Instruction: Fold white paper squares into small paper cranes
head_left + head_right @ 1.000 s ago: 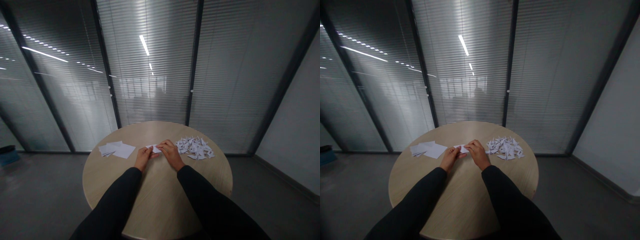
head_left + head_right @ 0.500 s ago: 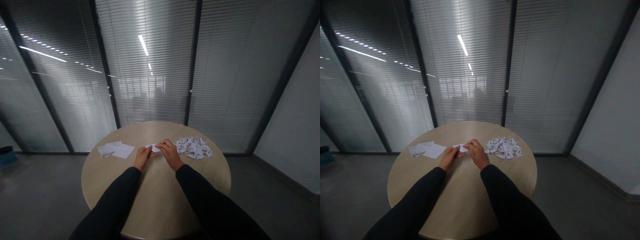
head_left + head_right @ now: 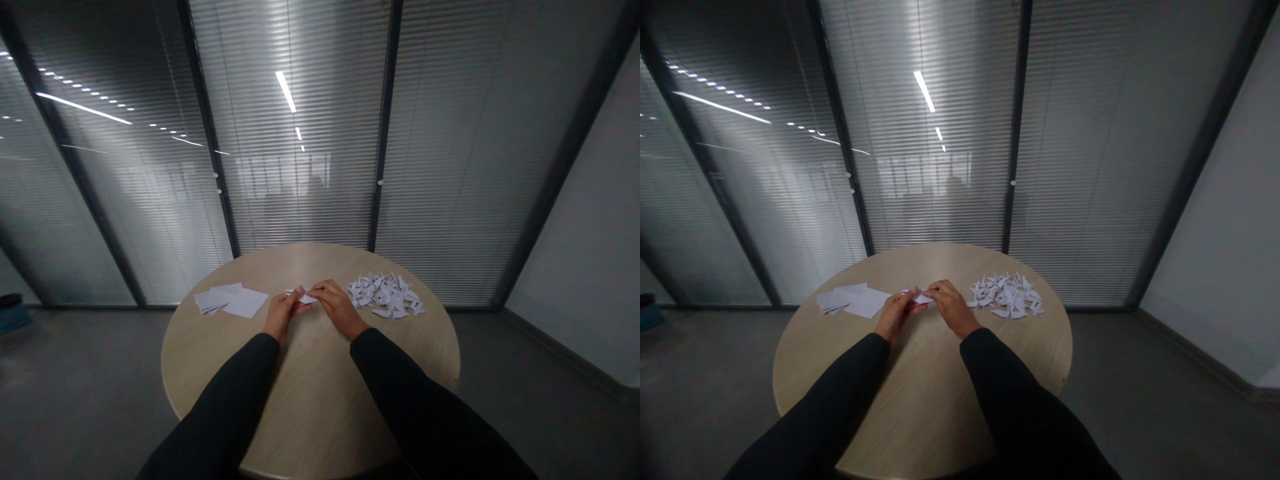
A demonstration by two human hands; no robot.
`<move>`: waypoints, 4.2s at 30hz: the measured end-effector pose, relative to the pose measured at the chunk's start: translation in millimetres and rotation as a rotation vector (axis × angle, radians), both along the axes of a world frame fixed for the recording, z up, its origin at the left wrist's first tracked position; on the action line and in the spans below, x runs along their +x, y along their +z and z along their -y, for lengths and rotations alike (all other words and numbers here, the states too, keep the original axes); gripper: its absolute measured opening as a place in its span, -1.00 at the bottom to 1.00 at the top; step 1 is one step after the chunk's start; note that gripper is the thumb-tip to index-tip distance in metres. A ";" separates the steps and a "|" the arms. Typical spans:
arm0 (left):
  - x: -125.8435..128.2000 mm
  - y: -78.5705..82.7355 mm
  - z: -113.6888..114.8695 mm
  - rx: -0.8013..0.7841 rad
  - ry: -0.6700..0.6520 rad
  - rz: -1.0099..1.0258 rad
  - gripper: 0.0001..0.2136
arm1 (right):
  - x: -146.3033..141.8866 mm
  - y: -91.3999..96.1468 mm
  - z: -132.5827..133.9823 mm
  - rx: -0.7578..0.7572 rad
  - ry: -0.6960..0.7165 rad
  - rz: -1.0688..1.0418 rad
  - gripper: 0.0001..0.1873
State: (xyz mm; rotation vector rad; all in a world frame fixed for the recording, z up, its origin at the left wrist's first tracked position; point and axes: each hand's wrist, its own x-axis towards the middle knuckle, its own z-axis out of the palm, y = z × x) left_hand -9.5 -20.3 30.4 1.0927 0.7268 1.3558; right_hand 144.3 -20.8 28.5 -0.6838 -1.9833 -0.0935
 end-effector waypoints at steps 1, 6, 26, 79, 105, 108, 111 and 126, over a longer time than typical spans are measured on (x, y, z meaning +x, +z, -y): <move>-0.2 0.3 0.0 -0.006 0.010 -0.006 -0.69 | -0.4 -0.1 0.1 -0.006 0.005 0.007 -0.72; -2.2 0.0 -1.9 0.008 0.070 -0.036 -0.63 | -3.7 0.3 2.9 -0.087 0.015 -0.047 -0.73; -2.5 -0.7 -0.9 0.112 0.110 -0.152 -0.68 | -9.0 -6.5 1.6 -0.545 0.033 -0.349 -0.75; 1.0 -1.5 5.4 0.078 -0.002 -0.056 -0.70 | -7.9 1.9 3.4 -0.633 0.157 -0.497 -0.78; -5.1 -1.0 -5.2 0.067 0.097 -0.144 -0.67 | -5.4 -2.7 0.1 -0.500 -0.050 -0.269 -0.75; -4.7 0.1 -3.3 0.070 0.084 -0.137 -0.67 | -5.2 -1.1 0.1 -0.480 -0.079 -0.266 -0.76; -5.3 0.5 -2.5 0.060 0.073 -0.132 -0.67 | -4.7 0.1 -0.5 -0.469 -0.089 -0.275 -0.76; -4.4 -6.5 -4.6 0.033 -0.075 -0.272 -0.70 | 1.4 -6.5 -11.3 -0.601 0.021 -0.661 -0.65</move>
